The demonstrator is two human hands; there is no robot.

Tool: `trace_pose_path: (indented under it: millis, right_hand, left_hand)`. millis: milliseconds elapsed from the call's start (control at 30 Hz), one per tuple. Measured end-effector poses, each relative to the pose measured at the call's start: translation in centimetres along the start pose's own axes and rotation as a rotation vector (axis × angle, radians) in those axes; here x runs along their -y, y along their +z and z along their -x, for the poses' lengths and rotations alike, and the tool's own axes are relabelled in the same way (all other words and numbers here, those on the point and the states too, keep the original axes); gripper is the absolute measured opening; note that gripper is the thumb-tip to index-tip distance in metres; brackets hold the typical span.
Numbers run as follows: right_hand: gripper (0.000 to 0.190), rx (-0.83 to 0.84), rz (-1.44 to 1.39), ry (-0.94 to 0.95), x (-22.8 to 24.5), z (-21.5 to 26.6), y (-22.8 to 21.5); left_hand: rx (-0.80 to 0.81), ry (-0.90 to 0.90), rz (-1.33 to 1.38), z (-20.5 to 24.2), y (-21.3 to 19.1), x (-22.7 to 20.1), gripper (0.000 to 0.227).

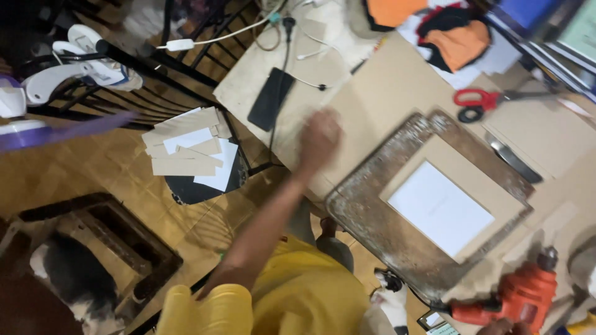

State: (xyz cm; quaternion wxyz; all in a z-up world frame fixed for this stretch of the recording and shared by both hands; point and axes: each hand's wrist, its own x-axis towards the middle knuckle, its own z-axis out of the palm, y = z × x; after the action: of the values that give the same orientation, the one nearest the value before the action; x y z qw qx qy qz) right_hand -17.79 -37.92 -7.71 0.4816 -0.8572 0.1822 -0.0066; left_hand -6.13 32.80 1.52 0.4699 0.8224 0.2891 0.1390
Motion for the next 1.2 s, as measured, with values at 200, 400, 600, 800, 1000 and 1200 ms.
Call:
trace_pose_path:
  millis: [200, 400, 600, 800, 1000, 1200]
  right_hand:
    - [0.022, 0.251, 0.196, -0.327, 27.3, 2.2, 28.4]
    - [0.029, 0.766, 0.302, -0.403, 47.9, 4.7, 53.7]
    - [0.034, 0.686, 0.201, -0.661, 48.8, 1.1, 71.4]
    - [0.053, 0.735, 0.408, -0.465, 51.5, 1.6, 75.8]
    - [0.052, 0.708, 0.133, -0.297, 51.8, 1.7, 74.1]
    - [0.045, 0.853, -0.205, -0.203, 49.0, 1.7, 73.9]
  left_hand:
    - [-0.517, 0.13, -0.135, -16.4, -10.4, 10.7, 0.031]
    - [-0.282, 0.039, -0.115, -26.7, -13.3, 18.0, 0.04]
    - [-0.044, 0.06, 0.022, -29.7, -14.5, 18.4, 0.052]
    - [0.133, 0.328, -0.151, -30.5, -14.6, 17.9, 0.068]
    - [0.238, 0.302, -0.201, -30.4, -15.1, 13.4, 0.049]
    - [0.216, 0.268, -0.107, -30.0, -14.8, 11.5, 0.024]
